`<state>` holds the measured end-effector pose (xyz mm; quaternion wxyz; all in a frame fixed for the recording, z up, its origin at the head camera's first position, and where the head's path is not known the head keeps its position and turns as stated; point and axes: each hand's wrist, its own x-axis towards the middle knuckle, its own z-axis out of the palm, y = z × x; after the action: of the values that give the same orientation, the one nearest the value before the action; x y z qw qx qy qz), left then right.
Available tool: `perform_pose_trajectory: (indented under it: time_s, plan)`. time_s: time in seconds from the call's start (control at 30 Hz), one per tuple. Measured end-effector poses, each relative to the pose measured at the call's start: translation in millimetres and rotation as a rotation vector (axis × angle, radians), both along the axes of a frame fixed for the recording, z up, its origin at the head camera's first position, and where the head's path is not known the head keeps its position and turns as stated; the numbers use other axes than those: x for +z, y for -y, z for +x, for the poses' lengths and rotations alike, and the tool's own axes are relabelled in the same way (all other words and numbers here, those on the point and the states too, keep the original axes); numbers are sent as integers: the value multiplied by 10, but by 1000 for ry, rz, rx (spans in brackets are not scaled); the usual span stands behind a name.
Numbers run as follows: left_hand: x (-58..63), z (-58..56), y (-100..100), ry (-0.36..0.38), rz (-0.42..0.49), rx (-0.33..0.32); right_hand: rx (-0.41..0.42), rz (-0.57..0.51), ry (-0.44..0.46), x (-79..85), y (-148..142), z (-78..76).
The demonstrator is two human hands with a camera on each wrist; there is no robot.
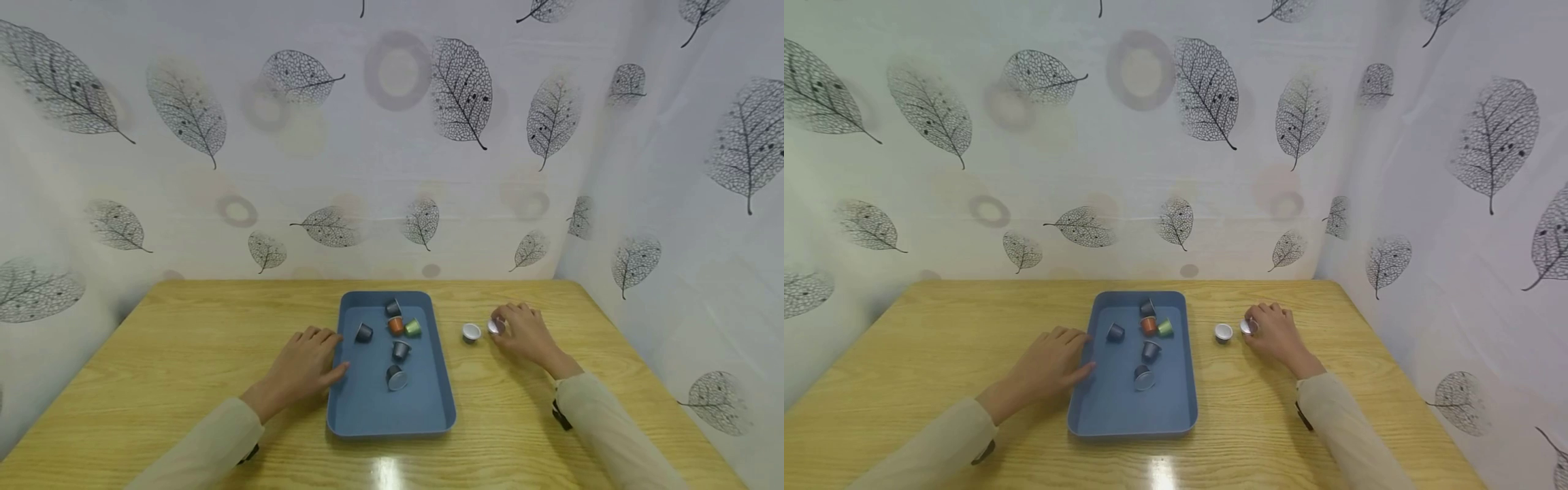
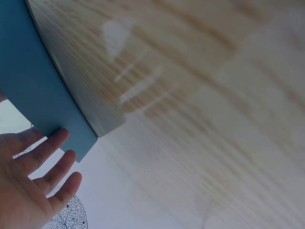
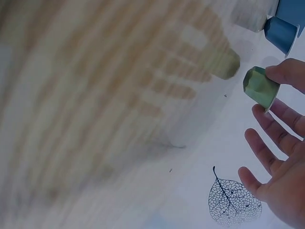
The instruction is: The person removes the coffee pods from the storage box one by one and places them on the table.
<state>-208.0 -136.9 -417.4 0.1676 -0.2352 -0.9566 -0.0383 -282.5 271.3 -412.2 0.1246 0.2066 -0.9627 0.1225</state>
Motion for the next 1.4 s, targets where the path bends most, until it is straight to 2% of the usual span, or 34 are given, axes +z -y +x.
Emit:
perform_pose_trajectory:
  time_s: [0.97,1.4]
  plan:
    - [27,22,-11,10,0,1,9,32,35,-19,-21,22]
    - [-6,5,7,7,1,4,28,41,73,93,21,51]
